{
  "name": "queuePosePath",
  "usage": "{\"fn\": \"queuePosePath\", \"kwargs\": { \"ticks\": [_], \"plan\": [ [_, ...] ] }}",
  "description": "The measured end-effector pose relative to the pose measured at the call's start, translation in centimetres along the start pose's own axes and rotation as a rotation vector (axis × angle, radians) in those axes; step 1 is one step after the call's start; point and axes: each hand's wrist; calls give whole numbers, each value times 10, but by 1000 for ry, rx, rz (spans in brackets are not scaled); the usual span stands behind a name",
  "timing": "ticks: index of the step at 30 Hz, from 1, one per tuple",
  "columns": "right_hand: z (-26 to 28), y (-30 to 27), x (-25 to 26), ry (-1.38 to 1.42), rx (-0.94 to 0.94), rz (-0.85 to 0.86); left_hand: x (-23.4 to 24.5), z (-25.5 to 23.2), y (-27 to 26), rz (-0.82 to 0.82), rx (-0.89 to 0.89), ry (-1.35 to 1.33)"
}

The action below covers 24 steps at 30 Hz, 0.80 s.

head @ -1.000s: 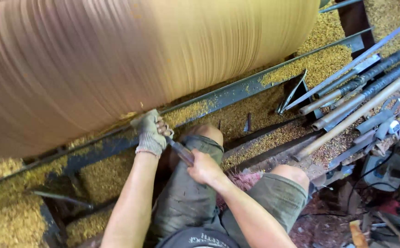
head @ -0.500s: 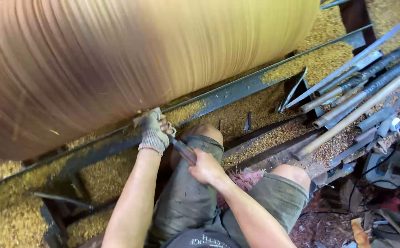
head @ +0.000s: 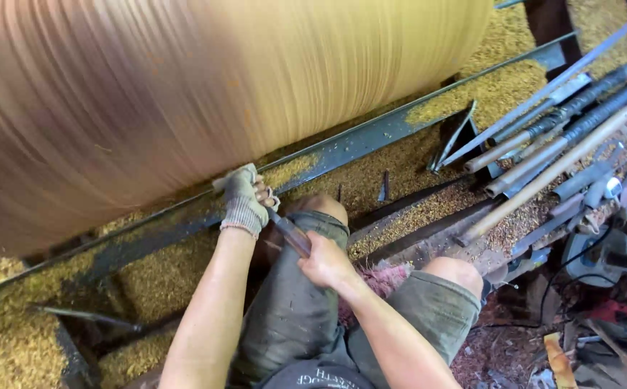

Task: Using a chisel to shape a large wooden cylinder rotating on a lathe.

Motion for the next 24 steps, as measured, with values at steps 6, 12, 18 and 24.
{"fn": "queuePosePath", "kwargs": {
  "ticks": [6,12,18,24],
  "plan": [
    [-10,3,0,-3,-15,-15,-4,8,0,-48,3,39],
    [-11,-1,4,-10,-5,-28,-1,17,5,-57,-66,34],
    [-19,2,1,-12,-12,-23,-9,17,0,-42,7,16],
    [-12,-4,8,-32,-45,-15,0,25,28,-9,3,26]
  ]
}}
Point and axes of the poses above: each hand's wrist, its own y-axis towards the middle knuckle, its own x-axis out of the back of the hand, z = x × y, and after that the axes turned 4 degrees about -z, right-handed
